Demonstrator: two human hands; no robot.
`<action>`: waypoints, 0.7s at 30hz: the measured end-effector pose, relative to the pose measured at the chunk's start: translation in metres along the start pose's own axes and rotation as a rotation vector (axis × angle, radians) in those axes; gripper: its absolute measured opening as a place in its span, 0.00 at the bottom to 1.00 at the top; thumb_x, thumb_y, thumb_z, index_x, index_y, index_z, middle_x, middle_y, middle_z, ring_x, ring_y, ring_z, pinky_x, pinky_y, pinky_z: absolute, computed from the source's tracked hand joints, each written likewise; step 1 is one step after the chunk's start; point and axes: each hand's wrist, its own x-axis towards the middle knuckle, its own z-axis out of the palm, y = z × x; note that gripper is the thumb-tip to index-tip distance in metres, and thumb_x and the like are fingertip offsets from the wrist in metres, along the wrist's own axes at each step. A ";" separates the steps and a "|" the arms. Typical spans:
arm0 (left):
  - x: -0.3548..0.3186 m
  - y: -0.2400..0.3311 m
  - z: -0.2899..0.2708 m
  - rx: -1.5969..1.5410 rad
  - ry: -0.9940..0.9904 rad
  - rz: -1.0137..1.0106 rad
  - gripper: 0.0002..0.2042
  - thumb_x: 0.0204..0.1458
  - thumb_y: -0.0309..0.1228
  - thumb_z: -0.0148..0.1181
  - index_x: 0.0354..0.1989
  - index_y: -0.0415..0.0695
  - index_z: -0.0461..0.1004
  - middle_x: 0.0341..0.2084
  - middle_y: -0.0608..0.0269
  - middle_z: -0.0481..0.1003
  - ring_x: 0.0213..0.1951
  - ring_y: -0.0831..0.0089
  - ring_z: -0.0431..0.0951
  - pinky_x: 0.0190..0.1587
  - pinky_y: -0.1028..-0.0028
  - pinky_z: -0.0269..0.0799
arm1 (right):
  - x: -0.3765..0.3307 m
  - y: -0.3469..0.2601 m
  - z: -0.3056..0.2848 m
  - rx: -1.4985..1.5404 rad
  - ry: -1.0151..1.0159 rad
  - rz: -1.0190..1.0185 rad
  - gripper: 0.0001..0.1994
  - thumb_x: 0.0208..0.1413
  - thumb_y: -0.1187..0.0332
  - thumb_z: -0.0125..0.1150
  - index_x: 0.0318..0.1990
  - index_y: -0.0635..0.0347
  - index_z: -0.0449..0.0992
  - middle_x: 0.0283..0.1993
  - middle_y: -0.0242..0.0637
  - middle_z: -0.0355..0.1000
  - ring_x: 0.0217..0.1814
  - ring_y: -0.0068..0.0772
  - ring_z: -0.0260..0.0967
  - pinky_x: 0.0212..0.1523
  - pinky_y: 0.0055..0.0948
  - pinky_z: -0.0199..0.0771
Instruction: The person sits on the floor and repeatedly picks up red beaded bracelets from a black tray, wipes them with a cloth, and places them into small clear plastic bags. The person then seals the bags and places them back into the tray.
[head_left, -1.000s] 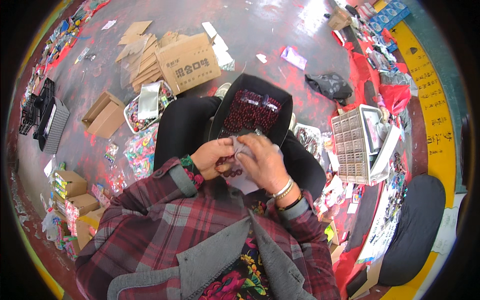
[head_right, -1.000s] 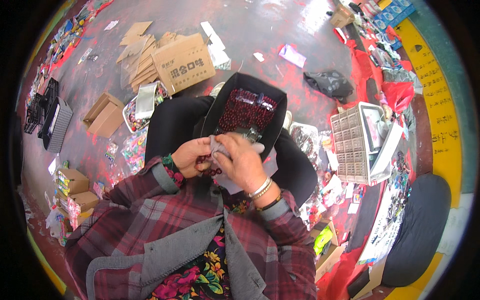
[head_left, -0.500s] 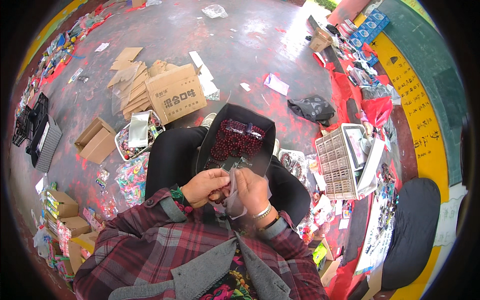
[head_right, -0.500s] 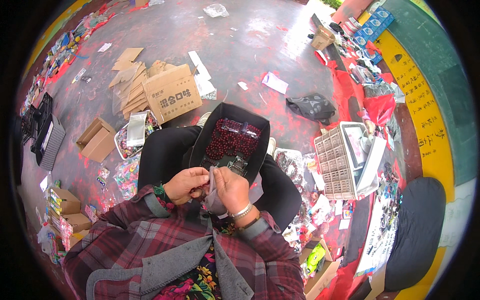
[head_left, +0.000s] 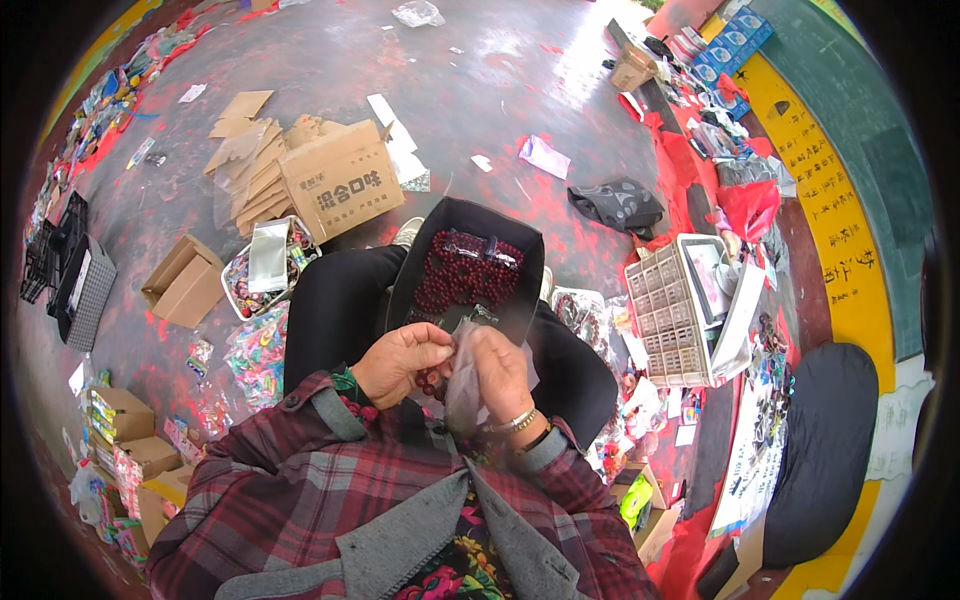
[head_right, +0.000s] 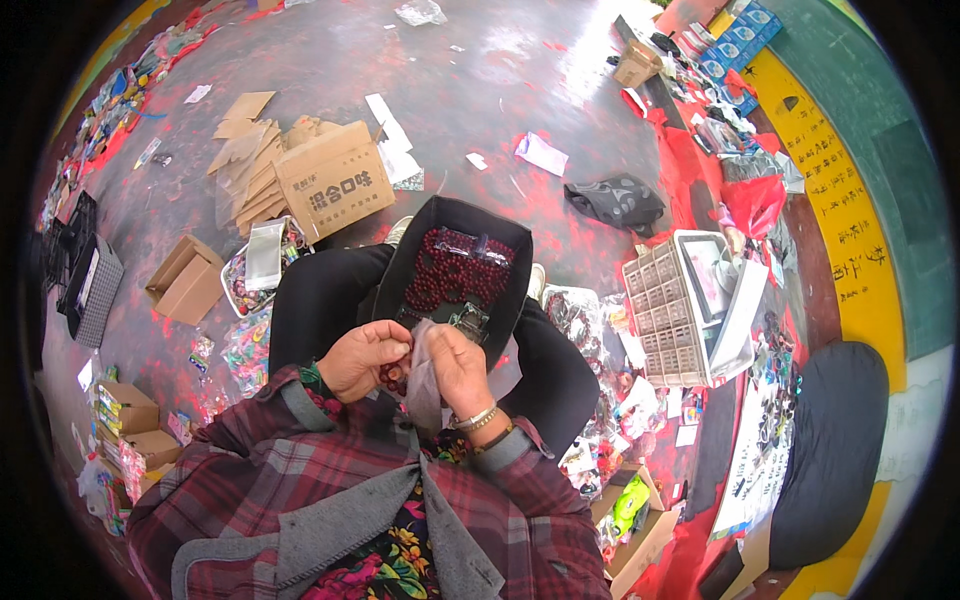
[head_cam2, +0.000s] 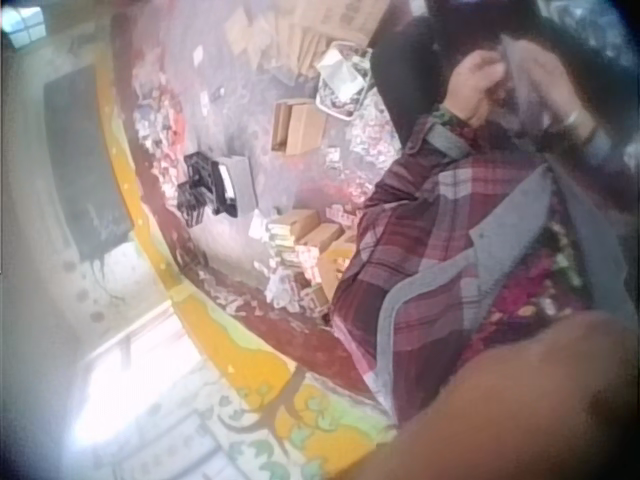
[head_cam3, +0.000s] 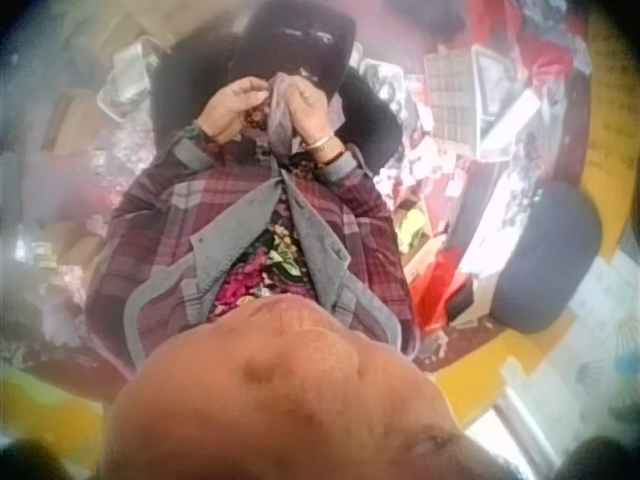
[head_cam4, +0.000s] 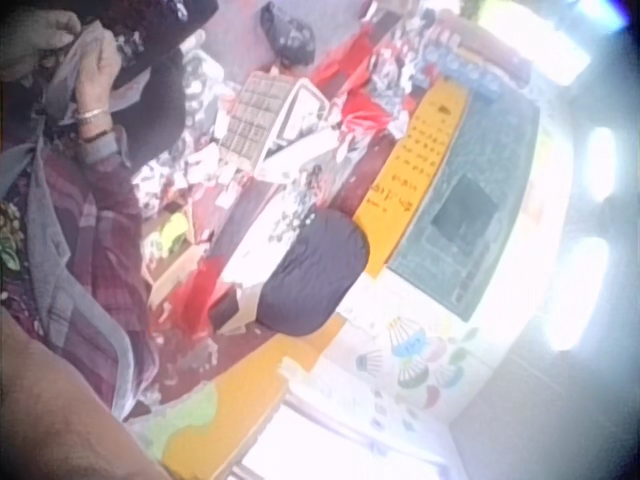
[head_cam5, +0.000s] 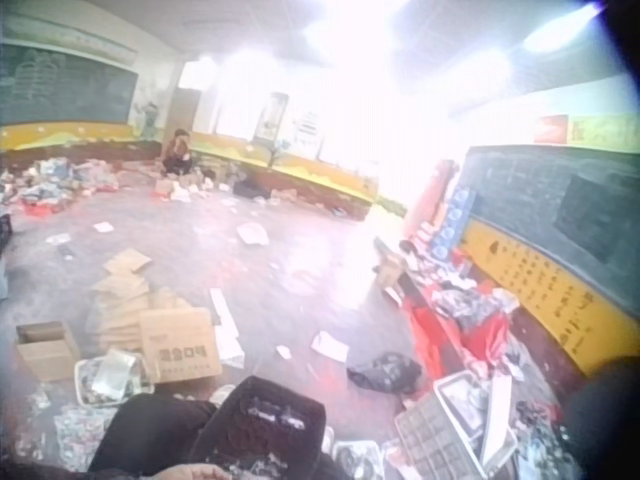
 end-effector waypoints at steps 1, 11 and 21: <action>0.000 -0.001 -0.001 0.007 -0.013 -0.019 0.08 0.53 0.26 0.53 0.40 0.40 0.68 0.30 0.64 0.72 0.30 0.76 0.73 0.31 0.80 0.68 | 0.000 -0.012 0.003 -0.032 0.115 0.056 0.16 0.61 0.62 0.45 0.28 0.63 0.71 0.22 0.27 0.67 0.24 0.13 0.59 0.26 0.19 0.62; 0.005 -0.005 -0.010 -0.149 -0.023 0.106 0.09 0.53 0.27 0.53 0.42 0.41 0.68 0.34 0.60 0.74 0.35 0.73 0.73 0.40 0.76 0.69 | 0.001 -0.010 0.003 0.494 -0.008 0.180 0.11 0.60 0.69 0.47 0.46 0.66 0.68 0.35 0.33 0.72 0.35 0.22 0.70 0.41 0.23 0.71; 0.008 -0.008 -0.008 0.115 -0.034 -0.109 0.07 0.56 0.32 0.51 0.35 0.41 0.67 0.24 0.63 0.72 0.23 0.77 0.73 0.29 0.78 0.71 | 0.002 0.001 -0.002 0.010 0.018 0.065 0.10 0.60 0.66 0.48 0.34 0.63 0.72 0.26 0.27 0.69 0.27 0.16 0.64 0.29 0.19 0.66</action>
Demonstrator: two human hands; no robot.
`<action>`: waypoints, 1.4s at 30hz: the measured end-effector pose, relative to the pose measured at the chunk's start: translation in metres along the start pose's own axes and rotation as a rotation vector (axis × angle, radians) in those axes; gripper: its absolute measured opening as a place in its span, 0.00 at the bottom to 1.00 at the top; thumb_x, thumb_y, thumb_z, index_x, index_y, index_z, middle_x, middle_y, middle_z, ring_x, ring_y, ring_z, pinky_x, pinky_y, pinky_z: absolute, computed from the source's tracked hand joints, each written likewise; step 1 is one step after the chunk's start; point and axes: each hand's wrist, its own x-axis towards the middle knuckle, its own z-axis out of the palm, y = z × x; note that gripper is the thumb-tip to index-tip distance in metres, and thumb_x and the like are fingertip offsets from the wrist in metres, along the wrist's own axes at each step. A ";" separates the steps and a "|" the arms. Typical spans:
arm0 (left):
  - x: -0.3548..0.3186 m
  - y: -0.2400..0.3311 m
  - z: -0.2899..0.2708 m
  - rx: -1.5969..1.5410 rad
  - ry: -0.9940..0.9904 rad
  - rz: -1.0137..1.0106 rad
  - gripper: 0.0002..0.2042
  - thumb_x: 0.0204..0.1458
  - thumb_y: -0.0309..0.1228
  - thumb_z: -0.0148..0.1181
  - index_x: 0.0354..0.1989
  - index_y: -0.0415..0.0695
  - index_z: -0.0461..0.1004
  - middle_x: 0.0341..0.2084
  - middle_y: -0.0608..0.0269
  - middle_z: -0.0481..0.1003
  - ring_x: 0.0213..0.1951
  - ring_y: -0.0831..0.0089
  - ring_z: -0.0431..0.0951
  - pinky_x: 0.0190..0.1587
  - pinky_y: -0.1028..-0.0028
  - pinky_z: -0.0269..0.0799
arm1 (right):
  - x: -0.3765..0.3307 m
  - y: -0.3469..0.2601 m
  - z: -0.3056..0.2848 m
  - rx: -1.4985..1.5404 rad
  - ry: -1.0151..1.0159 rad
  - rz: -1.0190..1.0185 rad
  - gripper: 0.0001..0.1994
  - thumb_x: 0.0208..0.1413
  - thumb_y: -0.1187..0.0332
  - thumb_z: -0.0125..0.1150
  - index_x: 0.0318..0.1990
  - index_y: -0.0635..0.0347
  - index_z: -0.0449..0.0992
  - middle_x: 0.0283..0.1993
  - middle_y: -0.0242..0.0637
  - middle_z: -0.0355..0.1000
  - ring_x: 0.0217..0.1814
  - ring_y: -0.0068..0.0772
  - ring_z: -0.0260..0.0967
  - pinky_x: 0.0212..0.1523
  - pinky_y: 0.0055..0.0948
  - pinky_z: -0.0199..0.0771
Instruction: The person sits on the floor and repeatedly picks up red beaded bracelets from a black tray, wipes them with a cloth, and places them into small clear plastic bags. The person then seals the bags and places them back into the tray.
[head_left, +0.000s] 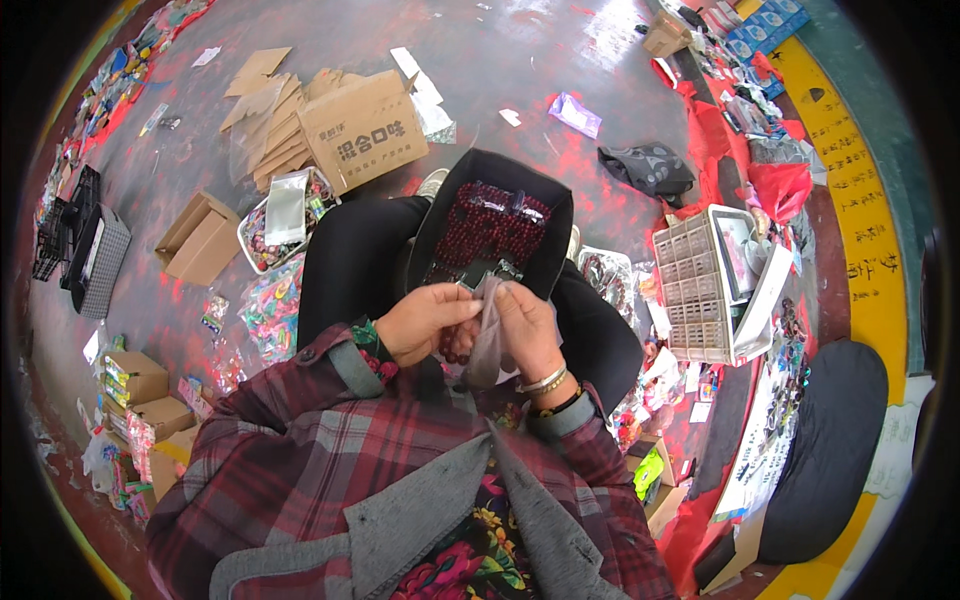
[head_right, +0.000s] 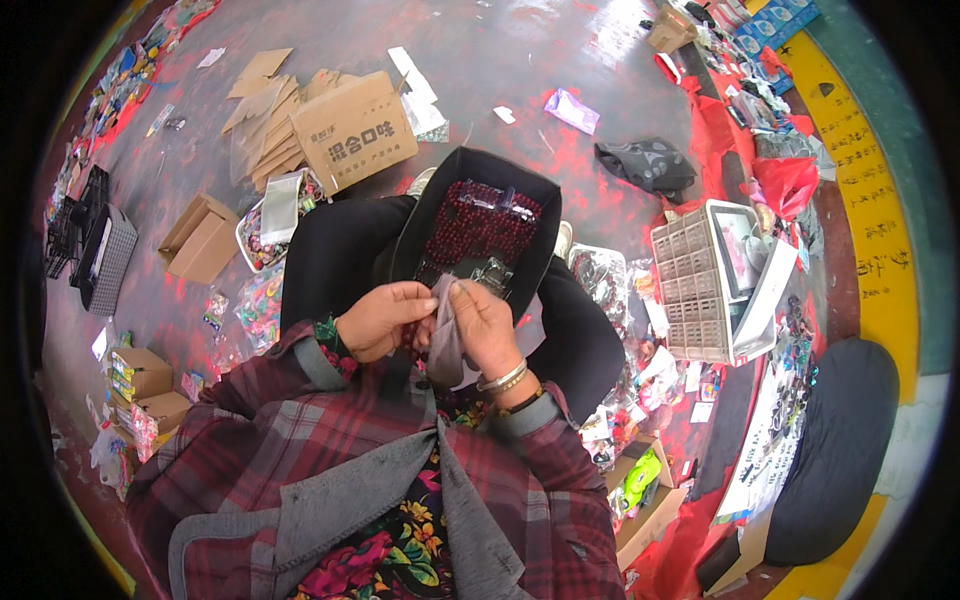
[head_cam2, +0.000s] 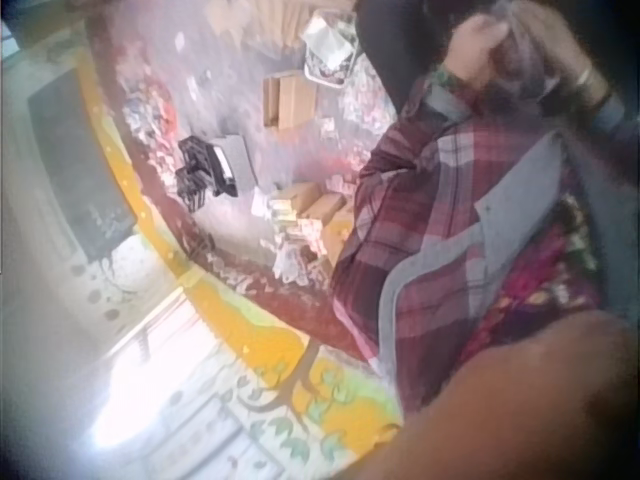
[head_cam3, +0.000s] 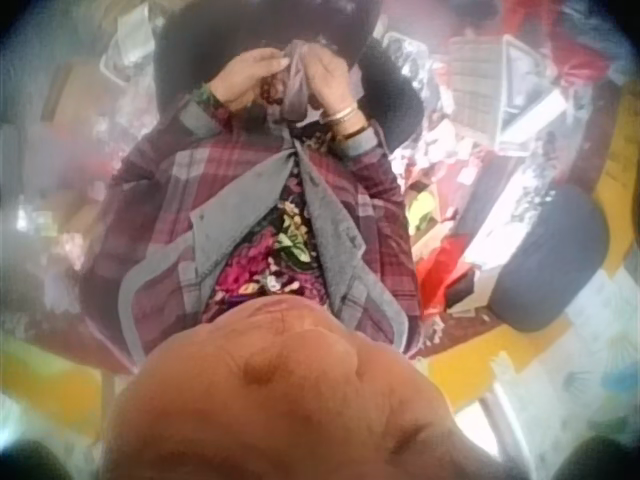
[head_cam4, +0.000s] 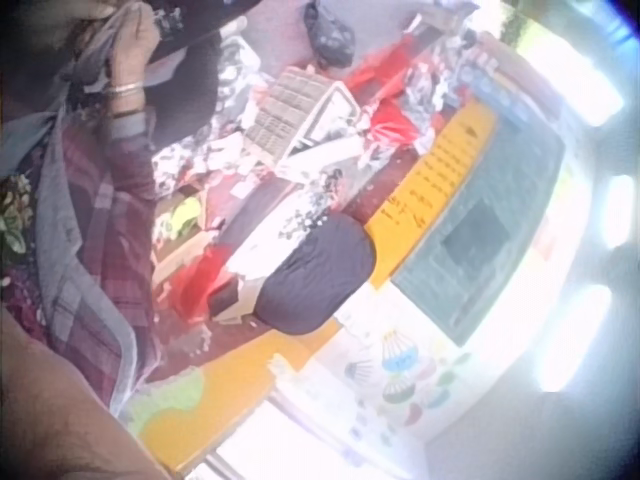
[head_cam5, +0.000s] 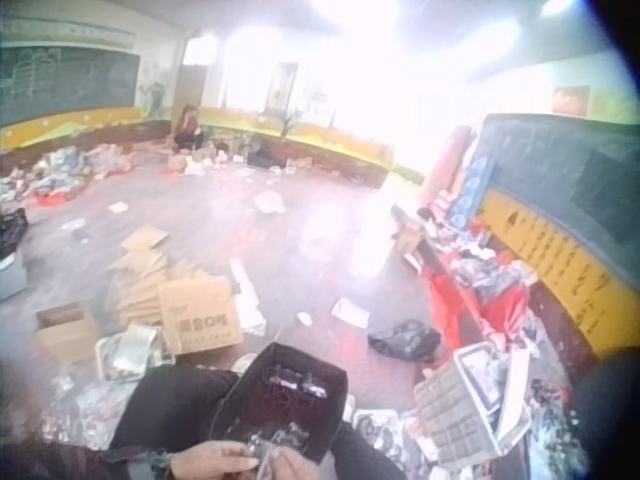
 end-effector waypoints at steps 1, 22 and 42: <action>-0.001 0.003 0.000 -0.045 0.054 0.010 0.07 0.56 0.31 0.51 0.36 0.41 0.67 0.24 0.63 0.72 0.23 0.76 0.72 0.29 0.77 0.70 | 0.002 0.002 -0.005 0.219 -0.096 0.115 0.09 0.60 0.68 0.47 0.40 0.64 0.71 0.30 0.29 0.70 0.30 0.18 0.66 0.33 0.19 0.68; 0.000 0.001 -0.007 -0.177 0.022 0.139 0.07 0.57 0.32 0.48 0.40 0.44 0.67 0.36 0.59 0.73 0.34 0.76 0.73 0.29 0.80 0.64 | 0.005 0.005 -0.010 0.597 0.025 0.212 0.13 0.61 0.65 0.44 0.44 0.66 0.70 0.38 0.36 0.72 0.36 0.25 0.70 0.40 0.25 0.71; -0.001 0.000 -0.001 0.012 0.021 0.005 0.09 0.57 0.34 0.50 0.33 0.41 0.70 0.27 0.62 0.74 0.27 0.77 0.73 0.33 0.78 0.70 | -0.003 -0.001 -0.006 -0.014 0.045 -0.019 0.11 0.60 0.67 0.48 0.34 0.65 0.72 0.28 0.28 0.70 0.30 0.16 0.65 0.31 0.18 0.67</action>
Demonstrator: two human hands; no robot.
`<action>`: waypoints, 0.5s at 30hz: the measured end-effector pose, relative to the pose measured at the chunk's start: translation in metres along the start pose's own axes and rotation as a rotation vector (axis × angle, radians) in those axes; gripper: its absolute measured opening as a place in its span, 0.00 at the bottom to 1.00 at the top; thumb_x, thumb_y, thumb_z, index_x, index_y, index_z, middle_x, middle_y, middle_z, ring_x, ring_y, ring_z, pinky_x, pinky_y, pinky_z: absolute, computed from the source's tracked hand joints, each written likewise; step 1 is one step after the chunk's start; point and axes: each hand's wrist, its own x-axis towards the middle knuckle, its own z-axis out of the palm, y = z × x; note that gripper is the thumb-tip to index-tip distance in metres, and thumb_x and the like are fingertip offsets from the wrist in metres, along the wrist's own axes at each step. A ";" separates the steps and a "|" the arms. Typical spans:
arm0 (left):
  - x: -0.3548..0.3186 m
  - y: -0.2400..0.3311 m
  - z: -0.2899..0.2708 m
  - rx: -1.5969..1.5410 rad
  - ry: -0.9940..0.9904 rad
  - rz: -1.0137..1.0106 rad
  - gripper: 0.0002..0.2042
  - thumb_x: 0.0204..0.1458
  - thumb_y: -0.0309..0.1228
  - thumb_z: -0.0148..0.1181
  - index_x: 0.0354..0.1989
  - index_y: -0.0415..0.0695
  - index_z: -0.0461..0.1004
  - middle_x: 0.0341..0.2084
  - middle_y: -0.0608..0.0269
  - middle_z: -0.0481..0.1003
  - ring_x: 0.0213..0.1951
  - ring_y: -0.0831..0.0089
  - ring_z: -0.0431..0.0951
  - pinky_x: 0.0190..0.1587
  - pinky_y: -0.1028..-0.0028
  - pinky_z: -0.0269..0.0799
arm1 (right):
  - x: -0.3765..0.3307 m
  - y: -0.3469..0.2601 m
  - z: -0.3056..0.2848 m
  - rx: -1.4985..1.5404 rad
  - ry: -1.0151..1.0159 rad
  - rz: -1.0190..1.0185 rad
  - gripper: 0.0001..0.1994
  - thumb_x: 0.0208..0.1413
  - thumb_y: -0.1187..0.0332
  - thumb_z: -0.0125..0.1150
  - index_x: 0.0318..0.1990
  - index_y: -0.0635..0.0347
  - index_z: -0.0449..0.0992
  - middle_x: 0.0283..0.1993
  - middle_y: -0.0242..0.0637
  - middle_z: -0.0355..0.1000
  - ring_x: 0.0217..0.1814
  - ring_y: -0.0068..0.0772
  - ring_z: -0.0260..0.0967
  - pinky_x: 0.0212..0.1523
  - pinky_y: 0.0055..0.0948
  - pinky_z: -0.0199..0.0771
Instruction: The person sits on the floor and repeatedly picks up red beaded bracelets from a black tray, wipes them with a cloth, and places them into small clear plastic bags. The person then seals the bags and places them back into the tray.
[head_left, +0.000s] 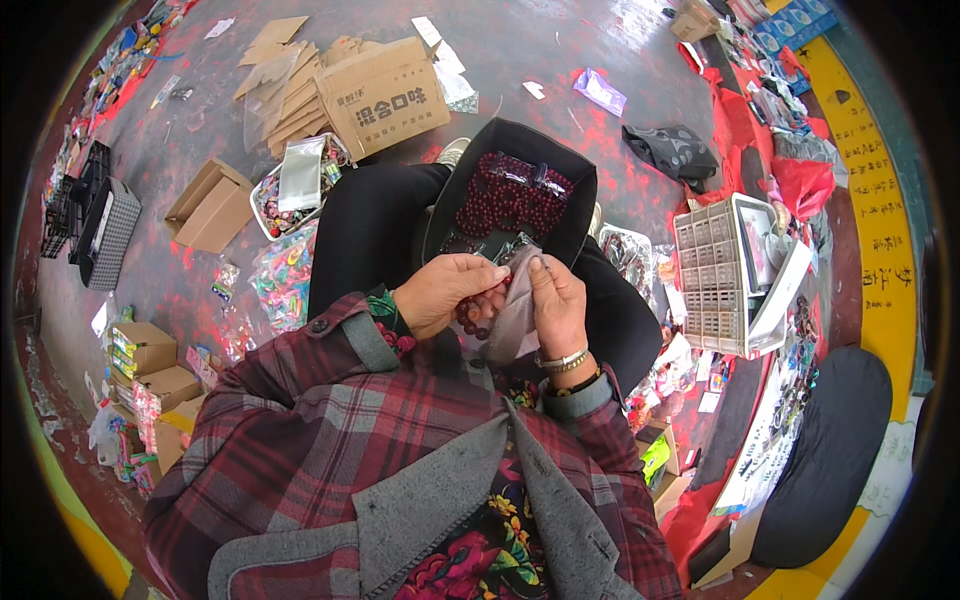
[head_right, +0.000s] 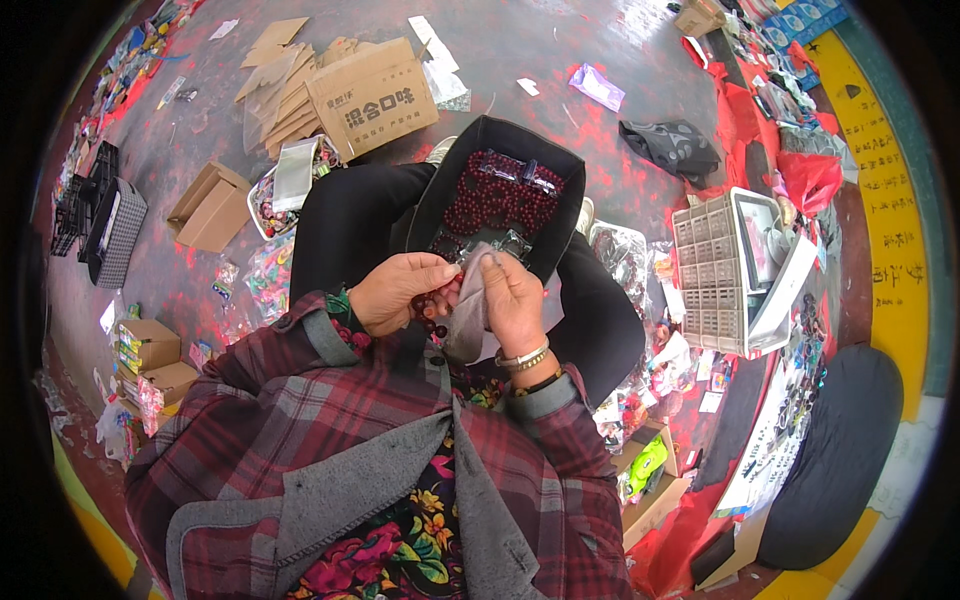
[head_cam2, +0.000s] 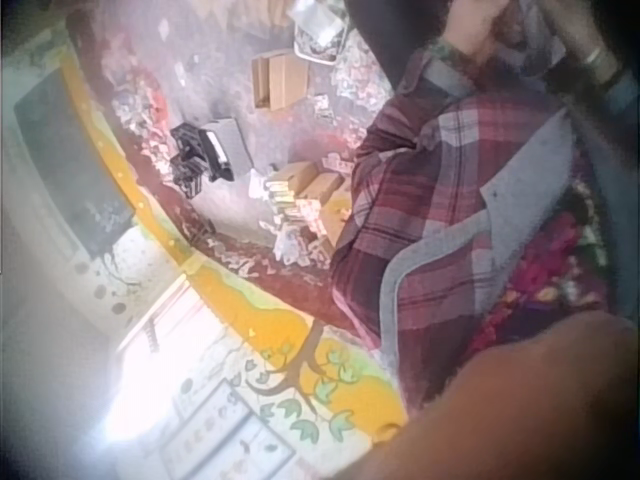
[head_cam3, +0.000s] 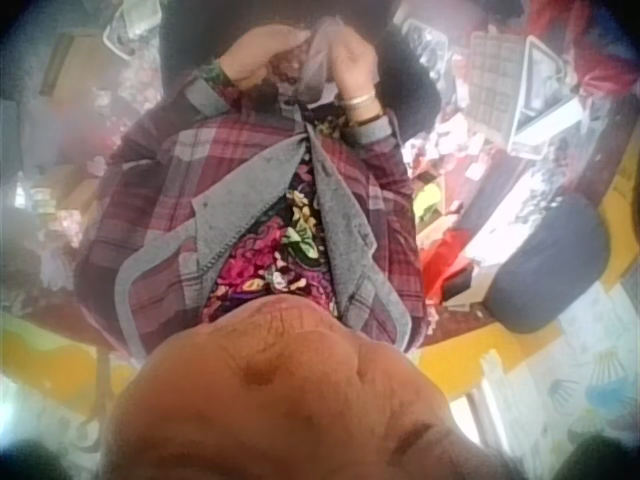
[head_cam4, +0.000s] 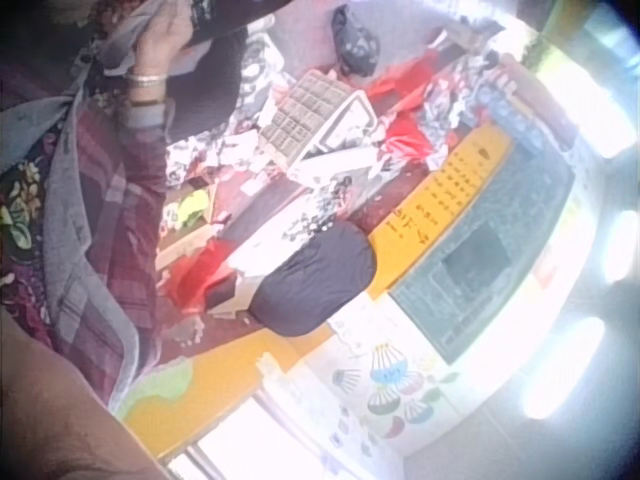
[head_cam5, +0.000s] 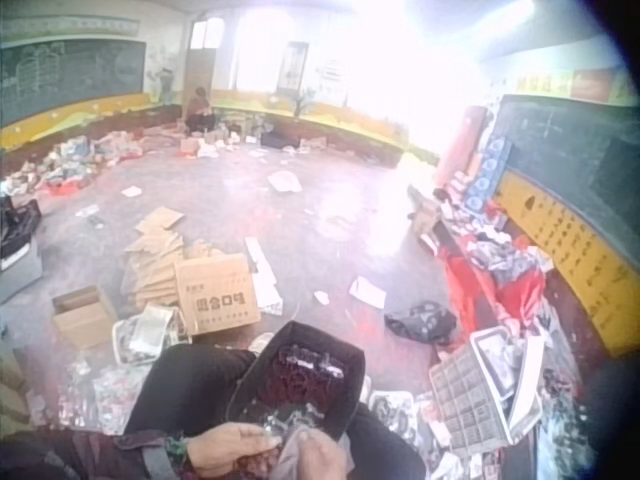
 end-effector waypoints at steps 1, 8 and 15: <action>0.000 -0.001 0.000 -0.004 0.017 0.015 0.09 0.57 0.34 0.49 0.33 0.41 0.70 0.27 0.62 0.74 0.28 0.77 0.73 0.33 0.78 0.69 | 0.001 0.004 -0.001 0.126 0.021 0.046 0.11 0.60 0.66 0.48 0.35 0.65 0.72 0.29 0.29 0.71 0.31 0.17 0.66 0.32 0.18 0.67; -0.001 -0.001 0.000 -0.234 0.029 0.124 0.08 0.57 0.32 0.49 0.38 0.41 0.68 0.32 0.63 0.73 0.34 0.76 0.73 0.33 0.79 0.68 | -0.001 -0.001 0.009 0.264 -0.034 0.040 0.12 0.59 0.68 0.48 0.45 0.65 0.71 0.35 0.30 0.72 0.34 0.18 0.68 0.36 0.19 0.69; 0.001 -0.009 -0.002 -0.184 -0.036 0.095 0.08 0.56 0.32 0.51 0.39 0.42 0.69 0.33 0.63 0.73 0.35 0.76 0.73 0.37 0.77 0.68 | -0.001 0.006 0.007 0.197 0.018 -0.039 0.09 0.59 0.66 0.50 0.36 0.63 0.73 0.28 0.26 0.70 0.26 0.14 0.62 0.29 0.17 0.65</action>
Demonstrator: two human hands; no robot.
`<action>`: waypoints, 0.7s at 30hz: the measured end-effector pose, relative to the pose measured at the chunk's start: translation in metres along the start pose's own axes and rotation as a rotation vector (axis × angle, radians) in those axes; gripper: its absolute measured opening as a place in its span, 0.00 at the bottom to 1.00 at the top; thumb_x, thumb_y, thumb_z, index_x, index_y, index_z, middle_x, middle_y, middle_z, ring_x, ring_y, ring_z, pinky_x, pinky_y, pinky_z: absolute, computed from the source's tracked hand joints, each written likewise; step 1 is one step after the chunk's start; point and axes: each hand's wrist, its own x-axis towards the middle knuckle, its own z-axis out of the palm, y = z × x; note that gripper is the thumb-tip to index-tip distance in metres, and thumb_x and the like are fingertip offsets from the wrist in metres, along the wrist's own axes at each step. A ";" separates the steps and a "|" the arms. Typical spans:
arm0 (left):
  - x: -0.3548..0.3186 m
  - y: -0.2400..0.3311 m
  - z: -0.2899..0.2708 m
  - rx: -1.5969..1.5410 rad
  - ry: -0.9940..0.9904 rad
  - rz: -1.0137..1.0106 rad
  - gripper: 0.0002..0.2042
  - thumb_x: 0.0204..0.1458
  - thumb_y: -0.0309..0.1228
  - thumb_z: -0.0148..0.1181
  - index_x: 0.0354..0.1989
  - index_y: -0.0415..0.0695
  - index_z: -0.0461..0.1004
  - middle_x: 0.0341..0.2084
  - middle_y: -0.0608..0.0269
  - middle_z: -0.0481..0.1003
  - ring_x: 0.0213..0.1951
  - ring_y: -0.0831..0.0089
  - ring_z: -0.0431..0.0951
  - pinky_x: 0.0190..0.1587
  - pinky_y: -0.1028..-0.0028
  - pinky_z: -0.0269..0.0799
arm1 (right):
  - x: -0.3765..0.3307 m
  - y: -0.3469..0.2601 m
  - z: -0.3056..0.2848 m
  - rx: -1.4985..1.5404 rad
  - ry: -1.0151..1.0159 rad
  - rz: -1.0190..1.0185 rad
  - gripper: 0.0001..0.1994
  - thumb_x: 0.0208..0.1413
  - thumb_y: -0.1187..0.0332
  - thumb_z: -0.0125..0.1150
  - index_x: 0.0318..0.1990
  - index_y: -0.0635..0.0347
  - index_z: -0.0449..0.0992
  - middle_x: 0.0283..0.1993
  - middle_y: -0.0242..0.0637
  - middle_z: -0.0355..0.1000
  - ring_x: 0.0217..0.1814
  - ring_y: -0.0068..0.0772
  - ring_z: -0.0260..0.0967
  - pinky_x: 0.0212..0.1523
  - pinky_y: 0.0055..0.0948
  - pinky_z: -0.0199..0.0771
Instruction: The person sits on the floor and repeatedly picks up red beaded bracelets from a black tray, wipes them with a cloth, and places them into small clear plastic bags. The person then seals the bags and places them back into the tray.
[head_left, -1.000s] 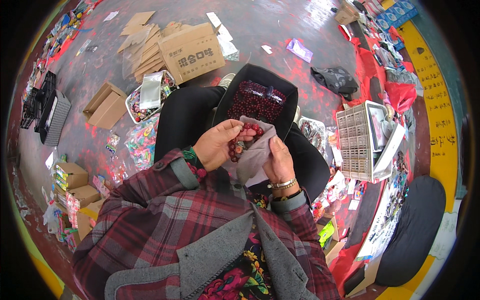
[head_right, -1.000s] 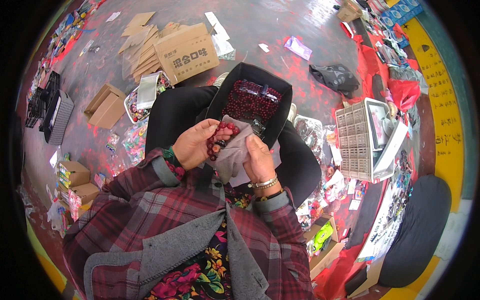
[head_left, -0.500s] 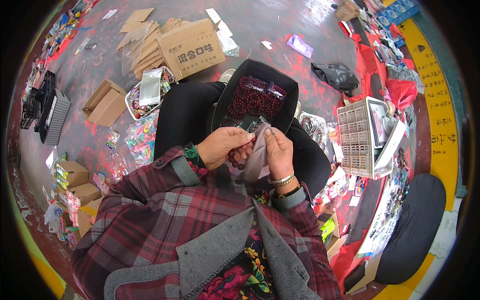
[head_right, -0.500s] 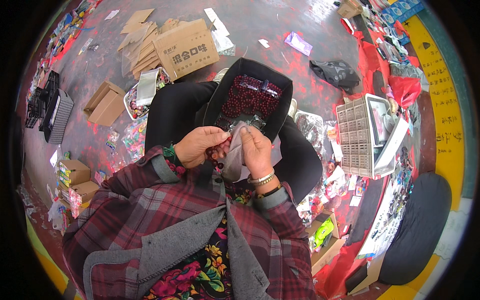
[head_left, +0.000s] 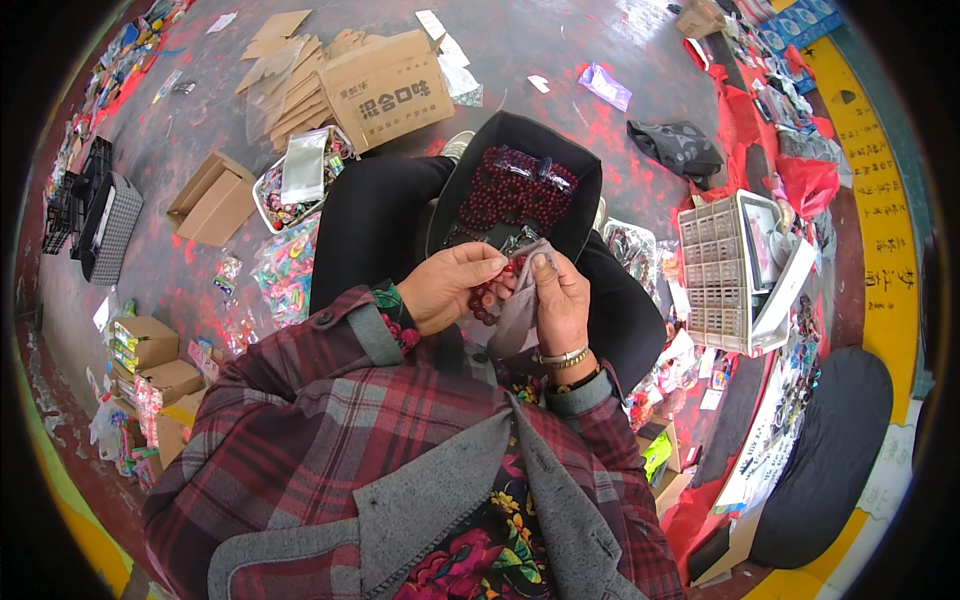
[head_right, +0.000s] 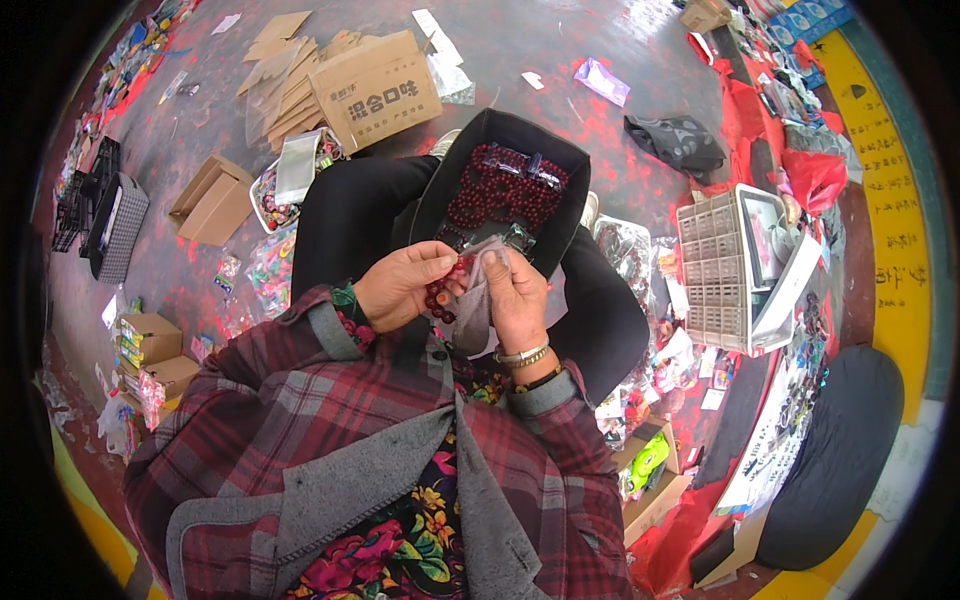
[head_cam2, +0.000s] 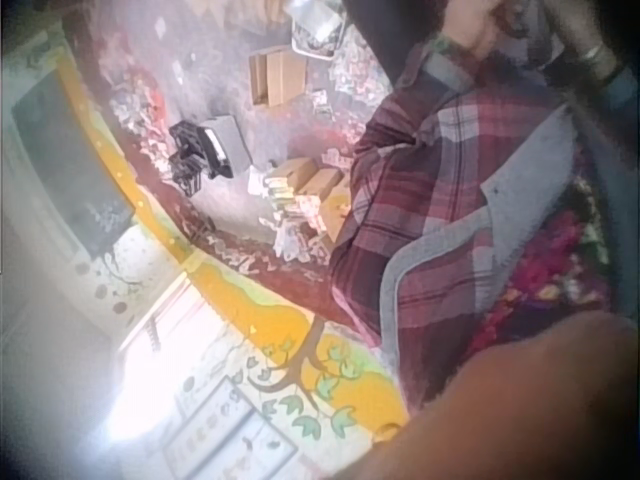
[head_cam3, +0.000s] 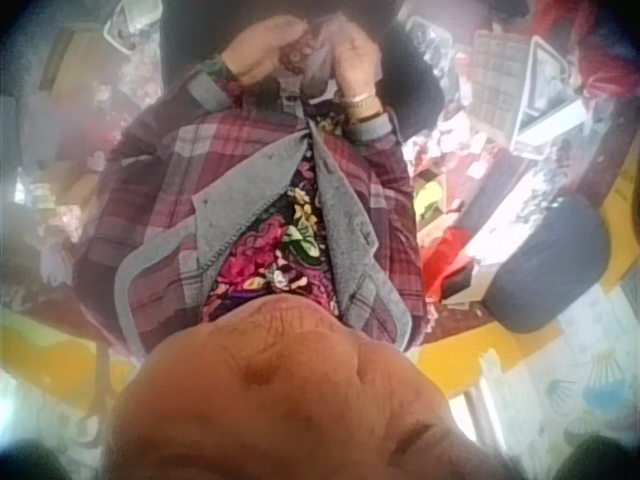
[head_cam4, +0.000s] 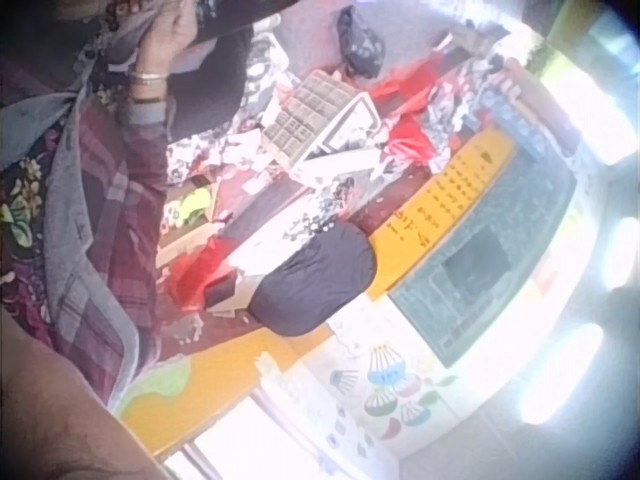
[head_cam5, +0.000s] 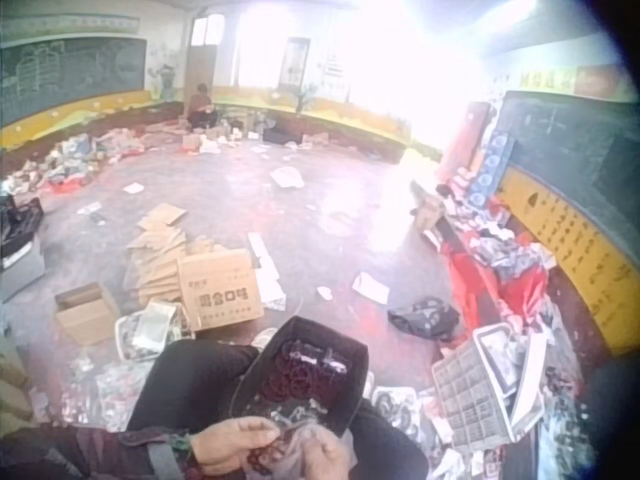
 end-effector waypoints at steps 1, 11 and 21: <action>0.000 -0.001 0.000 0.000 -0.015 -0.003 0.08 0.56 0.32 0.51 0.39 0.42 0.69 0.33 0.63 0.73 0.35 0.76 0.73 0.37 0.77 0.68 | 0.001 0.004 -0.004 -0.015 0.000 0.024 0.10 0.60 0.65 0.49 0.35 0.62 0.73 0.28 0.26 0.70 0.27 0.14 0.63 0.30 0.17 0.65; 0.003 -0.001 -0.003 -0.191 -0.052 0.108 0.07 0.57 0.30 0.48 0.40 0.41 0.68 0.39 0.57 0.73 0.40 0.73 0.73 0.40 0.76 0.68 | -0.001 0.006 -0.003 0.125 -0.051 0.105 0.12 0.57 0.69 0.53 0.46 0.64 0.68 0.38 0.29 0.71 0.38 0.18 0.67 0.42 0.20 0.68; 0.001 0.006 -0.003 0.049 -0.148 -0.129 0.09 0.57 0.32 0.48 0.40 0.40 0.68 0.34 0.59 0.73 0.33 0.74 0.74 0.35 0.75 0.70 | 0.002 0.002 -0.013 -0.417 -0.095 -0.157 0.12 0.58 0.66 0.51 0.26 0.64 0.71 0.23 0.27 0.67 0.24 0.18 0.59 0.26 0.22 0.62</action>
